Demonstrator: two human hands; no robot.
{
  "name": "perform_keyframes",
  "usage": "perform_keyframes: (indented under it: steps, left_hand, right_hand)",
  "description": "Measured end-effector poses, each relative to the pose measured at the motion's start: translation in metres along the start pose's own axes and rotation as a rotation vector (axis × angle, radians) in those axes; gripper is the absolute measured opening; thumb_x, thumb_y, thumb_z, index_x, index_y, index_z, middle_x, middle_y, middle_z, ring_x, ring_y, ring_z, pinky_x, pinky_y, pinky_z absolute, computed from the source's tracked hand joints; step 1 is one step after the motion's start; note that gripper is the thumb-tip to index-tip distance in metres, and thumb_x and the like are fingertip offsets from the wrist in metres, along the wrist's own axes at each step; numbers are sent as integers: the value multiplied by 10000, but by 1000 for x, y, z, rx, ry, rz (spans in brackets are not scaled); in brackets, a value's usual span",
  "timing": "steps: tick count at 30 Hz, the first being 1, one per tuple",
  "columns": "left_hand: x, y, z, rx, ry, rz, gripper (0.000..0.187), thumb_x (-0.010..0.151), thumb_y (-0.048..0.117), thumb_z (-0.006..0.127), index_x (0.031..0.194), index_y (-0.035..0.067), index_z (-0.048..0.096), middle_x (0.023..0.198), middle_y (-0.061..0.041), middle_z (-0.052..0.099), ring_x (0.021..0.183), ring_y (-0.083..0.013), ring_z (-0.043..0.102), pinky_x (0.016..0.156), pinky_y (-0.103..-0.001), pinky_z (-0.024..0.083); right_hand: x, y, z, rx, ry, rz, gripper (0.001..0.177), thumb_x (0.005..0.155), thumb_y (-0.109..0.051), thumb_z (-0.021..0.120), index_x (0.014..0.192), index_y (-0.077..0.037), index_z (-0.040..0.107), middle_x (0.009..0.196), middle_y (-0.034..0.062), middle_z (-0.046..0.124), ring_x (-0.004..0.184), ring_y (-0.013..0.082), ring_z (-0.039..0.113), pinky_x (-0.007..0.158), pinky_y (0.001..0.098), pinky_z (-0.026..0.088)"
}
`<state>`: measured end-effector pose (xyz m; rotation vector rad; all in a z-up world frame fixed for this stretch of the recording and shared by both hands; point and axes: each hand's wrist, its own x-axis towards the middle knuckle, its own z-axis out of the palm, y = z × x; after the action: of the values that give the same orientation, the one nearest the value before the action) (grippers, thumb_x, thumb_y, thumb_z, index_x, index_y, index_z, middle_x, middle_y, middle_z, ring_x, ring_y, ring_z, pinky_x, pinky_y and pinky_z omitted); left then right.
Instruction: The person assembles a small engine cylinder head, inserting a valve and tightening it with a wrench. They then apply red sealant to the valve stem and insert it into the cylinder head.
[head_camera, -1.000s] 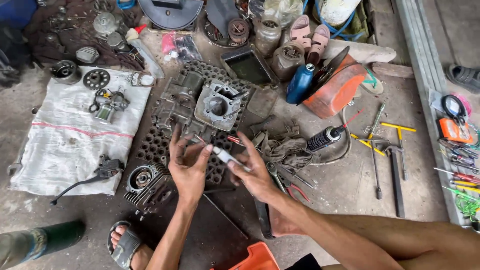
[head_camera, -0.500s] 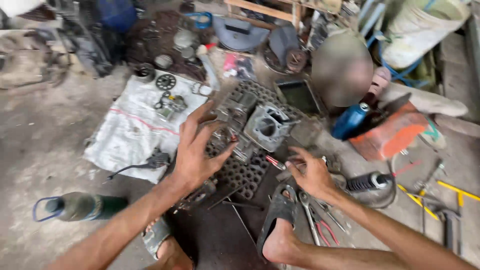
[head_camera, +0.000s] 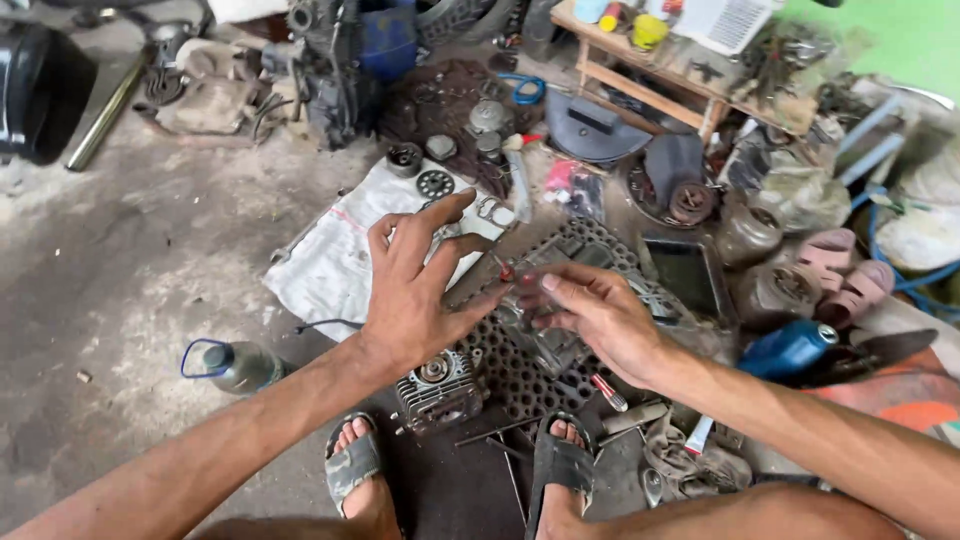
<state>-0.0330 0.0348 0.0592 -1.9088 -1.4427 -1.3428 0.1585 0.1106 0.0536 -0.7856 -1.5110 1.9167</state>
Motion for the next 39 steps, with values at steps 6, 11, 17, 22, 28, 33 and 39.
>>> perform_keyframes:
  steps: [6, 11, 17, 22, 28, 33, 39]
  left_hand:
    - [-36, -30, 10, -36, 64, -197, 416, 704, 238, 868, 1012, 153, 601, 1307, -80, 499, 1071, -258, 599, 905, -455, 354]
    - [-85, -60, 34, -195, 68, -426, 394, 726, 207, 842, 1032, 137, 606, 1305, -118, 497, 1113, -296, 580, 908, -468, 374]
    - [-171, -94, 55, -426, -160, -614, 404, 661, 217, 823, 1016, 154, 641, 1246, -110, 558, 1092, -310, 596, 883, -459, 390]
    - [-221, -103, 64, -524, -275, -804, 400, 668, 160, 808, 1037, 146, 652, 1224, -89, 565, 1069, -310, 589, 930, -463, 389]
    - [-248, -101, 72, -527, -345, -844, 433, 652, 187, 810, 1062, 171, 671, 1214, -79, 574, 1070, -289, 586, 940, -444, 376]
    - [-249, -97, 69, -364, -332, -753, 403, 672, 147, 782, 1055, 152, 658, 1231, -95, 559, 1053, -295, 573, 915, -460, 368]
    - [-246, -95, 66, -126, -381, -554, 385, 677, 143, 774, 1036, 145, 636, 1247, -82, 549, 1030, -276, 557, 881, -470, 351]
  right_hand:
    - [40, 43, 22, -3, 46, -37, 245, 876, -117, 619, 1079, 15, 651, 958, 161, 694, 889, 204, 660, 735, 315, 563]
    - [69, 107, 8, -80, 40, -56, 287, 889, -124, 581, 1139, 8, 625, 1002, 190, 681, 923, 225, 649, 746, 319, 549]
    - [68, 186, -2, -199, -133, 26, 483, 780, -78, 538, 1252, 25, 543, 1107, 266, 623, 1033, 351, 586, 818, 433, 528]
    - [55, 242, -5, -136, -100, 131, 613, 715, 0, 541, 1323, 15, 465, 1235, 180, 583, 1125, 247, 531, 873, 353, 484]
    - [62, 239, 5, -472, -235, 33, 653, 667, -43, 563, 1316, 6, 508, 1272, 181, 547, 1149, 299, 538, 868, 401, 501]
    - [58, 245, 8, -388, -248, 123, 658, 647, -74, 561, 1303, -23, 545, 1287, 156, 515, 1157, 264, 486, 896, 398, 464]
    - [61, 238, 20, -386, -274, 159, 686, 639, -86, 541, 1325, -56, 527, 1349, 149, 405, 1204, 272, 411, 941, 417, 409]
